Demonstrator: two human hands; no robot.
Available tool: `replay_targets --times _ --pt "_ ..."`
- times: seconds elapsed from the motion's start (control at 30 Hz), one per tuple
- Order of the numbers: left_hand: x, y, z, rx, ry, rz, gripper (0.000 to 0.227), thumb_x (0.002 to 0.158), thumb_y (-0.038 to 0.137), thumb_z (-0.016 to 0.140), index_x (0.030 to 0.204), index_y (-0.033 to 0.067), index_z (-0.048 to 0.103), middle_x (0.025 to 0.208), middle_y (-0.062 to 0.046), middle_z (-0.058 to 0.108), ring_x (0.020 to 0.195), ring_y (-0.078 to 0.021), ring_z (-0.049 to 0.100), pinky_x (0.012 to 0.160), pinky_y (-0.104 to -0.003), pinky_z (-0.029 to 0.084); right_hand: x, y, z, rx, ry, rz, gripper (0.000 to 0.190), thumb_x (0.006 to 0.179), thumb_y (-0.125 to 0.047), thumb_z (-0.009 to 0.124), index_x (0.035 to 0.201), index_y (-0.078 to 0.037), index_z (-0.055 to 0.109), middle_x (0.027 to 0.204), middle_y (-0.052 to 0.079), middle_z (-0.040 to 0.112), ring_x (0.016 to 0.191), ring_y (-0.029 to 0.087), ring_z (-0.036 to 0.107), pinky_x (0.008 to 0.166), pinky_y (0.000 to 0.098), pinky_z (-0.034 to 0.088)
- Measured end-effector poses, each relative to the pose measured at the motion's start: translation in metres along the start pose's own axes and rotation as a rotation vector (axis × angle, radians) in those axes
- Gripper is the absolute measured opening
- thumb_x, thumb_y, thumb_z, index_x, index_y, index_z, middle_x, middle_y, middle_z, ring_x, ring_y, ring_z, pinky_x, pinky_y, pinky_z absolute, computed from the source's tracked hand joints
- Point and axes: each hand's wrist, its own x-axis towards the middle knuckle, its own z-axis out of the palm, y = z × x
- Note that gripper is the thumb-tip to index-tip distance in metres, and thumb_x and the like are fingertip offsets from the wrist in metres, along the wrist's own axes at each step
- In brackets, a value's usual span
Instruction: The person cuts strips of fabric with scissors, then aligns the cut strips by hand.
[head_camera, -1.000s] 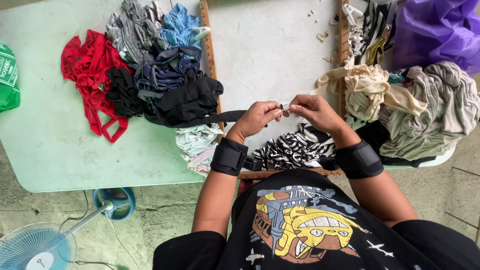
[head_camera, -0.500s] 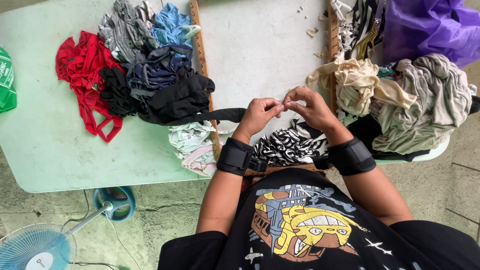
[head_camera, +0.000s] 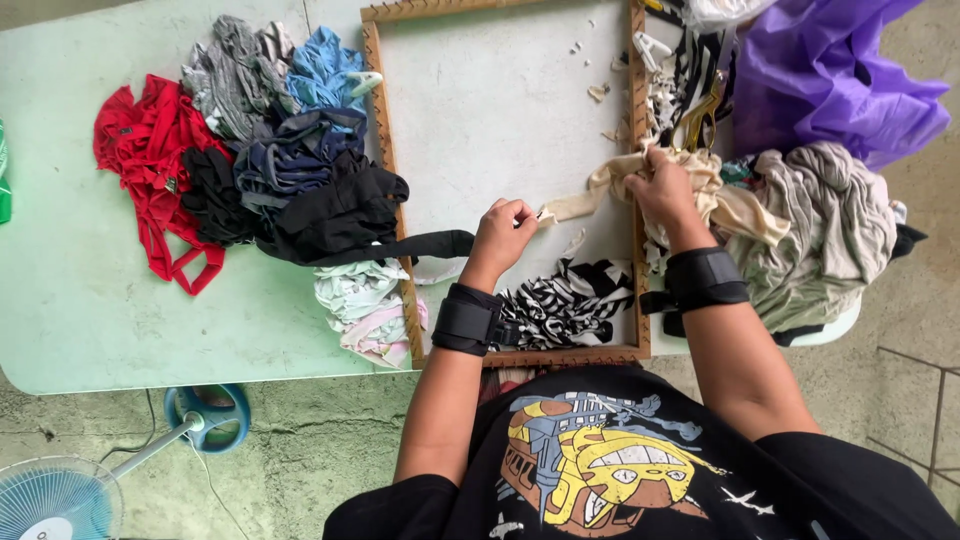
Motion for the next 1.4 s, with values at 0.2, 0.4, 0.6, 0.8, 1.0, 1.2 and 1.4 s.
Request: replay_targets --times 0.2,0.4,0.6,0.8,1.0,1.2,1.4 --pt "0.013 0.001 0.003 -0.018 -0.063 -0.13 0.017 0.089 0.019 0.068 0.086 0.002 0.066 0.085 -0.012 0.069 0.079 -0.0281 0.069 0.076 -0.039 0.056 0.012 0.01 0.022 -0.028 0.025 -0.092 0.057 0.086 -0.014 0.075 0.139 -0.001 0.059 0.114 0.023 0.073 0.104 0.035 0.07 0.095 0.0417 0.054" --pt "0.047 0.049 0.014 0.336 -0.258 -0.217 0.029 0.079 0.021 0.077 0.098 0.0027 0.065 0.11 -0.023 0.057 0.093 -0.0403 0.065 0.084 -0.045 0.054 0.031 0.007 -0.002 -0.065 -0.103 0.118 0.052 0.09 -0.013 0.066 0.141 -0.008 0.059 0.108 0.021 0.074 0.098 0.033 0.072 0.092 0.0417 0.054" --pt "0.112 0.024 0.067 0.333 -0.258 -0.086 0.035 0.083 0.013 0.07 0.116 0.0018 0.063 0.119 -0.02 0.057 0.11 -0.04 0.059 0.095 -0.046 0.05 0.048 0.007 -0.009 -0.096 0.085 -0.169 0.046 0.088 0.0 0.062 0.133 -0.006 0.067 0.113 0.016 0.076 0.102 0.032 0.071 0.092 0.0428 0.055" --pt "0.198 -0.068 0.124 0.045 0.031 -0.01 0.049 0.083 -0.004 0.055 0.132 -0.0052 0.055 0.121 -0.023 0.056 0.109 -0.0369 0.061 0.098 -0.043 0.052 0.072 0.017 0.009 0.142 -0.09 0.094 0.044 0.091 -0.019 0.065 0.133 -0.006 0.062 0.112 0.014 0.074 0.099 0.031 0.073 0.089 0.0399 0.056" --pt "0.242 -0.041 0.101 0.126 0.151 -0.038 0.062 0.075 -0.011 0.059 0.136 -0.0064 0.047 0.123 -0.026 0.047 0.105 -0.0393 0.058 0.096 -0.043 0.052 0.07 -0.018 0.004 -0.189 -0.172 0.148 0.069 0.077 -0.043 0.085 0.126 -0.001 0.06 0.104 0.023 0.073 0.1 0.04 0.07 0.089 0.0469 0.055" --pt "0.281 -0.081 0.116 0.04 0.233 -0.029 0.053 0.081 -0.014 0.054 0.133 -0.004 0.048 0.125 -0.021 0.051 0.11 -0.0322 0.063 0.093 -0.035 0.055 0.077 -0.006 0.012 -0.24 -0.194 0.146 0.059 0.075 -0.034 0.084 0.117 0.0 0.059 0.103 0.025 0.072 0.097 0.041 0.07 0.086 0.0495 0.055" --pt "0.285 -0.068 0.15 -0.017 -0.316 -0.092 0.017 0.091 0.003 0.06 0.105 0.001 0.07 0.102 -0.015 0.077 0.094 -0.0271 0.074 0.089 -0.039 0.059 0.067 -0.025 0.002 -0.178 -0.191 0.185 0.053 0.078 -0.029 0.08 0.117 -0.001 0.057 0.101 0.024 0.073 0.097 0.041 0.07 0.086 0.0503 0.055"
